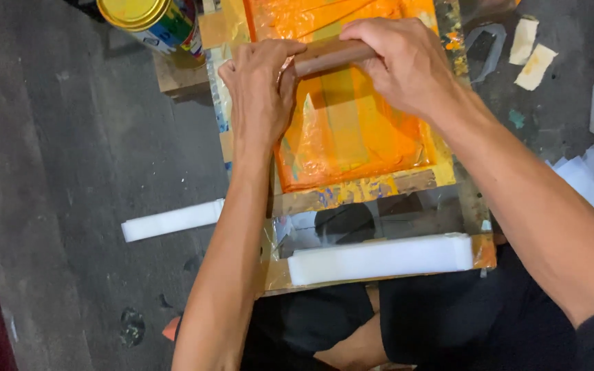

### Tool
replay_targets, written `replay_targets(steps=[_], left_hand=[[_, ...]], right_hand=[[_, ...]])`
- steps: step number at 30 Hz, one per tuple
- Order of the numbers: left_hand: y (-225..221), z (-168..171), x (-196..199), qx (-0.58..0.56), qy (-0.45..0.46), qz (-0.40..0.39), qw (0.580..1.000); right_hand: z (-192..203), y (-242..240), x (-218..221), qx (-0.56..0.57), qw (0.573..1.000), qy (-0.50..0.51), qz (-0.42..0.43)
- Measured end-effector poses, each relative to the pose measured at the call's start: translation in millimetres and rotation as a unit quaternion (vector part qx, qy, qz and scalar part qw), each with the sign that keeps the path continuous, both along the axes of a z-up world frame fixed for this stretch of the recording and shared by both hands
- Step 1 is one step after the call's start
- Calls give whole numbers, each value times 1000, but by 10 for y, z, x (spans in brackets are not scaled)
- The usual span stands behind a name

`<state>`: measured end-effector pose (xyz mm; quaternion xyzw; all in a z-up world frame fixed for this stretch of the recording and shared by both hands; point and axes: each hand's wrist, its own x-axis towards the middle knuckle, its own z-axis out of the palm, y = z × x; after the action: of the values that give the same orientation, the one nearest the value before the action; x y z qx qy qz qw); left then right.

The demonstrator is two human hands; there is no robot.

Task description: Manually screen printing orange ink onto white labels using a squeegee and a screen frame.

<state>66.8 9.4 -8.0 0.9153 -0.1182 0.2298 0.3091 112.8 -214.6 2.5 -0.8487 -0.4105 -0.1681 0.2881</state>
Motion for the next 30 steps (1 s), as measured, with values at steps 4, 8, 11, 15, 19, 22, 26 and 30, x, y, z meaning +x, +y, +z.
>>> replay_targets(steps=[4, 8, 11, 15, 19, 22, 26, 30], left_hand=[[-8, 61, -126, -13, 1, -15, 1000], [-37, 109, -518, -26, 35, -24, 999], [-32, -33, -844, 50, 89, -13, 995], [-55, -11, -1274, 48, 94, -33, 994], [-103, 38, -1440, 58, 138, -39, 988], [-176, -6, -1456, 24, 139, -24, 990], [-140, -189, -1410, -7, 154, -26, 988], [-164, -91, -1461, -16, 160, -27, 987]], right_hand=[[43, -8, -120, 5, 1000, 30, 1], [81, -60, -450, 10, 997, 71, 38], [63, -190, -811, 13, 988, 149, 34], [451, -299, -1306, -16, 992, 126, 28], [563, -342, -1495, -42, 983, 180, 13], [593, -315, -1506, -44, 975, 218, -5], [456, -321, -1471, -61, 968, 240, -31], [413, -318, -1478, -65, 971, 229, -35]])
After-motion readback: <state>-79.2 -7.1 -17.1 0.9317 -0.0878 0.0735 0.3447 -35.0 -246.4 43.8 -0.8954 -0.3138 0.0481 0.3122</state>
